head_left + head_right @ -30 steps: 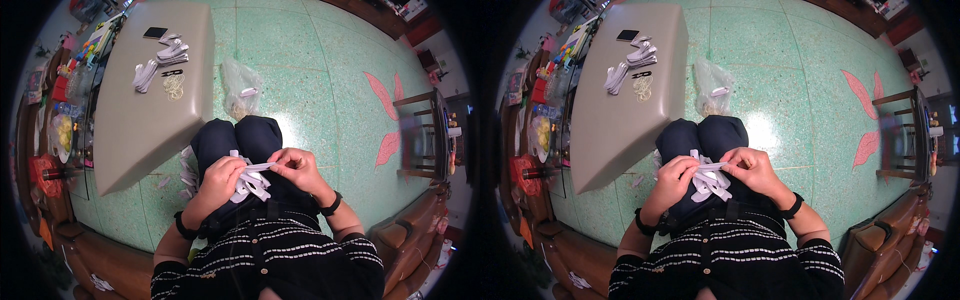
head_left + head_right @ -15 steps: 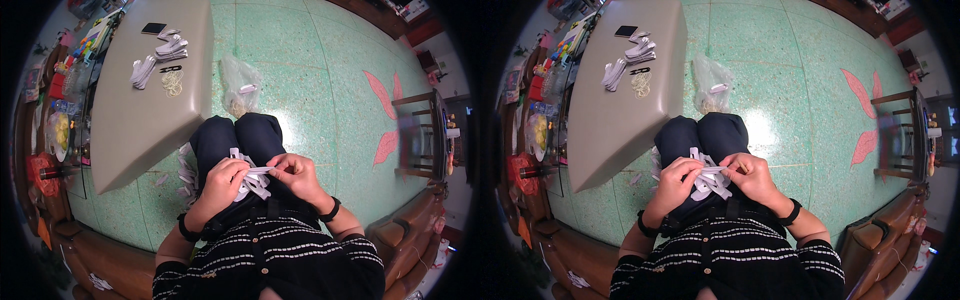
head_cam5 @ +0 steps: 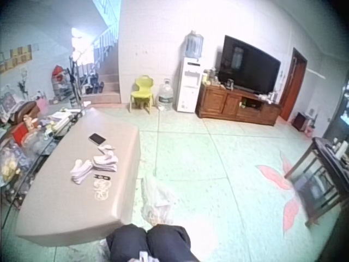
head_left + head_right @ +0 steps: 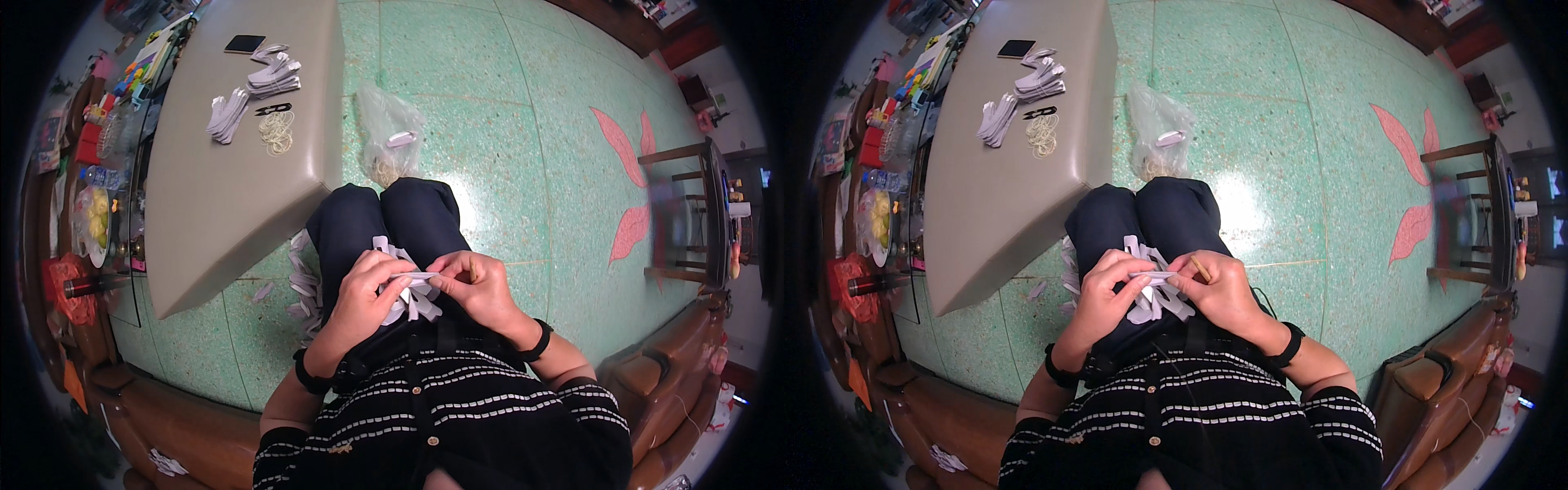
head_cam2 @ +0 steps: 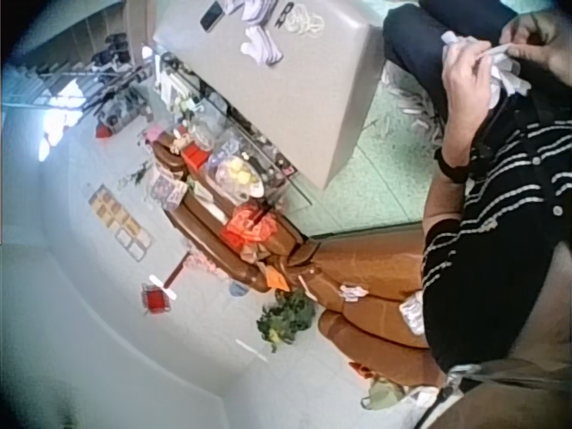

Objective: The person assembles white fabric components by hand and with a wooden stick. They turn the fabric pieces inside out, stack them, and wrap a bundle with a rubber band.

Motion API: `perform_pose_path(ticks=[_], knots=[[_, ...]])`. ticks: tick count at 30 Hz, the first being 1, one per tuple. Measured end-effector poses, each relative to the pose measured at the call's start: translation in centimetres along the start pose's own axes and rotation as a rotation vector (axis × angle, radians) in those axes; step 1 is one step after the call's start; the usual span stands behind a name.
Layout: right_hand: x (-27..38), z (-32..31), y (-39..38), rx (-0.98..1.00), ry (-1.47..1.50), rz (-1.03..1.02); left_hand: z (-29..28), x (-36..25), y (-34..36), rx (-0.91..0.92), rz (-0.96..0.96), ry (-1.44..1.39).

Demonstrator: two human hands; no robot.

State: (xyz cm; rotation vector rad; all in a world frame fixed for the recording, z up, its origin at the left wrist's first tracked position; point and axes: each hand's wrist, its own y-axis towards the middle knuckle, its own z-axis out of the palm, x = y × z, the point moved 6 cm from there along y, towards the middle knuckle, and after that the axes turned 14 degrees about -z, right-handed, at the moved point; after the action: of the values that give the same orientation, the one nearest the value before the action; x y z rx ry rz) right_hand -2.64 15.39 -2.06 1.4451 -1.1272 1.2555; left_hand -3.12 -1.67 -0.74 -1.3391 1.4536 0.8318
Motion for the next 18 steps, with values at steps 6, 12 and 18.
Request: perform_pose_path(ticks=[6, 12, 18], knots=[[-0.1, 0.3, -0.1, 0.035, -0.028, 0.057, 0.2, 0.3, 0.2, 0.073, -0.017, 0.028], [-0.3, 0.4, 0.0, 0.076, -0.056, 0.156, 0.7, 0.8, 0.5, 0.138, -0.038, -0.06], [-1.9, 0.6, 0.0, 0.061, 0.105, 0.211, 1.3, 2.8, 0.8, 0.285, -0.212, -0.198]])
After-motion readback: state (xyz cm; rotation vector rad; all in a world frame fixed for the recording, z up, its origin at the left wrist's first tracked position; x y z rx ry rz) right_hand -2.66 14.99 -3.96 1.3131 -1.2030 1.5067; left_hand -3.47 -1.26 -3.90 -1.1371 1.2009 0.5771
